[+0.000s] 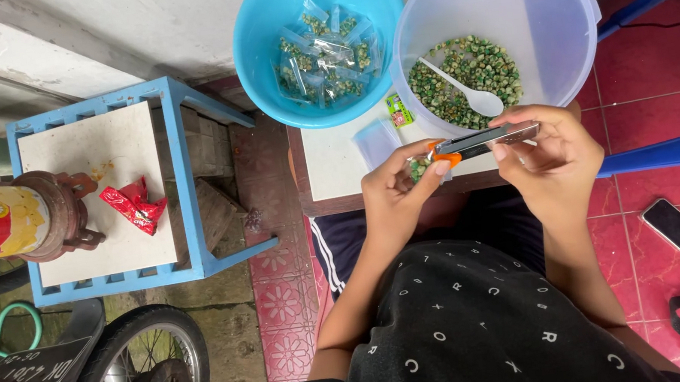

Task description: The person scoops small green snacks from a plastic container into a clear plastic bag using a spoon. They then fold the top of the bag, seal it with a stapler, and place the bag into a blue bowl.

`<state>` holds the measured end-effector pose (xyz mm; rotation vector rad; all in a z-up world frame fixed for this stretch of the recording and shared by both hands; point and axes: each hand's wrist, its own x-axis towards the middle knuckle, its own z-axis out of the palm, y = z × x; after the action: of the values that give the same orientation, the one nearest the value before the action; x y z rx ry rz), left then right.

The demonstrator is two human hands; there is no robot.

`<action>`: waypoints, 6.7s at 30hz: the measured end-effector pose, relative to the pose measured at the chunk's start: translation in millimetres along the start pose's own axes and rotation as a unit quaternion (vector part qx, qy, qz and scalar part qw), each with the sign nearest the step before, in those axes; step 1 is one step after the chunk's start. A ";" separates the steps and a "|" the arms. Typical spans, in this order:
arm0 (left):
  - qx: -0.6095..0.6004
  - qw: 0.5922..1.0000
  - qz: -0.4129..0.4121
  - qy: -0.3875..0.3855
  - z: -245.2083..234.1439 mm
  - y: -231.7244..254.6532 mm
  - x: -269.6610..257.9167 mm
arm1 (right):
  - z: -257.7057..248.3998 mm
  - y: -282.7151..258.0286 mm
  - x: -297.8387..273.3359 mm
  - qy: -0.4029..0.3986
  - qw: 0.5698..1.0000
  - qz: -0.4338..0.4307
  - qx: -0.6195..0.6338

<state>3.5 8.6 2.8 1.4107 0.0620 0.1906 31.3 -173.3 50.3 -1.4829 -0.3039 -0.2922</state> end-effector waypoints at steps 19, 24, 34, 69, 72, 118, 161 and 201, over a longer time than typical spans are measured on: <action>-0.128 0.985 -0.071 -0.090 -1.1 14.8 9.2 | -3.5 -14.3 4.3 -0.007 0.994 0.099 -0.036; -0.216 0.959 -0.145 -0.112 2.2 31.3 9.2 | -6.9 -14.2 5.5 -0.011 0.994 0.107 -0.003; -0.244 0.955 -0.161 -0.056 -11.1 5.8 22.4 | -13.6 -5.9 1.5 0.026 0.998 0.063 -0.018; 0.196 0.963 0.084 0.165 -109.4 -49.3 136.8 | -65.9 153.9 -65.4 -0.038 0.987 0.145 -0.056; 0.246 0.960 0.076 0.110 -118.2 -47.4 149.8 | -71.3 185.4 -74.3 -0.011 0.988 0.135 -0.070; 0.456 0.858 0.190 -0.142 -78.2 -119.6 11.2 | -91.5 91.2 -27.5 0.052 0.945 -0.108 -0.306; 0.590 0.796 0.105 -0.086 -70.8 -145.2 21.9 | -96.5 94.2 -21.8 0.063 0.953 -0.064 -0.289; -0.115 0.993 -0.029 0.000 -55.3 2.8 18.8 | 15.9 -0.8 2.1 -0.058 0.995 -0.084 -0.022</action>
<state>13.0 66.1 -2.0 1.1780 0.0774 0.1443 32.6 -157.5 52.9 -1.5234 -0.5195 -0.3496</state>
